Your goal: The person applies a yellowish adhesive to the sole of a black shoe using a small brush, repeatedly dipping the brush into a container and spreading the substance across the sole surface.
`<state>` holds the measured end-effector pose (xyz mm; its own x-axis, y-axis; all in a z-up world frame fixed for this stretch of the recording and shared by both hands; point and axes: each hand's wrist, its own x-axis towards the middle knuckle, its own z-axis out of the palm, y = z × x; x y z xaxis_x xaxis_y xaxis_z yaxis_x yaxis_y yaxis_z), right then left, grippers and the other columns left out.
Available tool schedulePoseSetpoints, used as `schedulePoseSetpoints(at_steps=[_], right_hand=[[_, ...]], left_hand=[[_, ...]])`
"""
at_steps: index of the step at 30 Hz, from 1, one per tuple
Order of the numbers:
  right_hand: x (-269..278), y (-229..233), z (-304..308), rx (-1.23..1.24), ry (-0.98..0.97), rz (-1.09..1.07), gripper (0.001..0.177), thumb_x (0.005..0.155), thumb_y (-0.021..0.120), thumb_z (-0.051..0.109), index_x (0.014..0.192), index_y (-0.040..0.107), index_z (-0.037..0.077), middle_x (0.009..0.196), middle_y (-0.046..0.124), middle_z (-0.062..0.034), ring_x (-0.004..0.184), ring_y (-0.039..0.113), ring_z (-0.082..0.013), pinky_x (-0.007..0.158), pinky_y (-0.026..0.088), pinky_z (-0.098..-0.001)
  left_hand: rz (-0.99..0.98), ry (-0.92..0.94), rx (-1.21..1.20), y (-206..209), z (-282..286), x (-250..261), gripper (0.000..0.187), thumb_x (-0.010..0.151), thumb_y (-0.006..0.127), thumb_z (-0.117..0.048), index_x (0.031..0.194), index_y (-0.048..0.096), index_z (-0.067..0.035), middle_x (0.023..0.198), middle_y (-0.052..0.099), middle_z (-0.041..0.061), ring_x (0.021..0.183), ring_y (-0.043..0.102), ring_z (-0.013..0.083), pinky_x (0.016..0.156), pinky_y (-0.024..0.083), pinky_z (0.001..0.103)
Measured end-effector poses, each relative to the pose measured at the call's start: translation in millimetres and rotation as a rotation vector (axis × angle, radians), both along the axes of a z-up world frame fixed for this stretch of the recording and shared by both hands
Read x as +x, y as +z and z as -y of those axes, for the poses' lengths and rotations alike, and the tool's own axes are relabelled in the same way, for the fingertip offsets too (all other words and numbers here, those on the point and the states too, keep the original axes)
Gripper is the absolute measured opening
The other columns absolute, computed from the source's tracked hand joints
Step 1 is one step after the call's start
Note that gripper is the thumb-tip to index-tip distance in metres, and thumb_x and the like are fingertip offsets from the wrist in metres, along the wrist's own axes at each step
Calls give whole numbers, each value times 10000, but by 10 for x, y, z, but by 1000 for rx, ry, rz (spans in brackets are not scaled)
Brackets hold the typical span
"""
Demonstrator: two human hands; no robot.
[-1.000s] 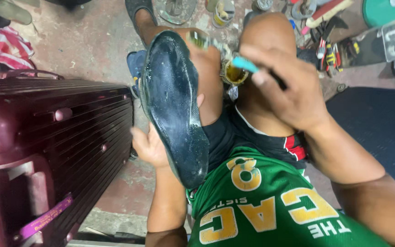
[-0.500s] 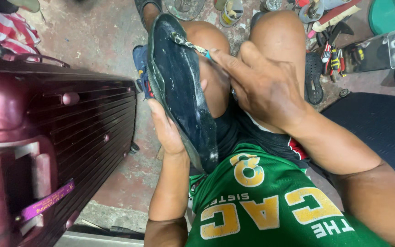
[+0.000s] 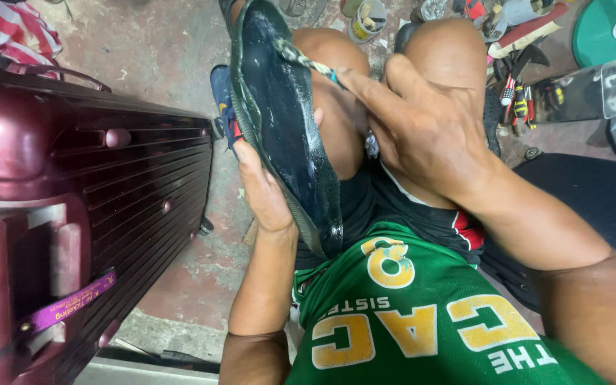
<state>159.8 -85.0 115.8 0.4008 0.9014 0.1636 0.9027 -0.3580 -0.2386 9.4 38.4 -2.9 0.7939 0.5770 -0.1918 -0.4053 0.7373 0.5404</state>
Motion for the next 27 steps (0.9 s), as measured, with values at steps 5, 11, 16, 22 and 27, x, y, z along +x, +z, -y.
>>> schedulePoseSetpoints(at_steps=[5,11,16,22,27], right_hand=[[-80,242,171,-109,67,-68,485,868,759,141,1344,671,115,877,558,-99,636,631,-314,484,467,-437],[-21,204,19,-17,23,70,410,1001,765,124,1399,665,117,926,550,-86,731,639,-304,564,472,-424],[-3,278,38,-54,99,-5,435,874,763,113,1302,682,96,852,548,-108,665,636,-315,514,476,-434],[13,245,88,10,31,-10,413,1007,756,98,1409,668,116,903,551,-95,720,633,-313,578,491,-425],[61,-80,-96,118,60,8,448,979,730,71,1412,616,82,983,562,-90,760,634,-298,622,506,-417]], left_hand=[[41,26,-18,-73,-33,36,797,1139,409,-596,1542,389,91,1434,571,201,1311,588,319,1210,459,473],[0,-7,-20,-53,8,44,824,1076,419,-607,1581,368,42,1496,554,148,1355,579,295,1232,466,465],[31,10,23,-87,-23,28,793,1134,408,-600,1541,397,80,1424,585,192,1278,601,294,1152,469,448],[66,22,-47,-109,0,83,751,1121,401,-577,1563,374,30,1447,566,163,1287,591,284,1239,432,517],[34,2,-45,-84,16,72,772,1078,390,-578,1571,378,17,1496,558,132,1354,598,295,1253,421,501]])
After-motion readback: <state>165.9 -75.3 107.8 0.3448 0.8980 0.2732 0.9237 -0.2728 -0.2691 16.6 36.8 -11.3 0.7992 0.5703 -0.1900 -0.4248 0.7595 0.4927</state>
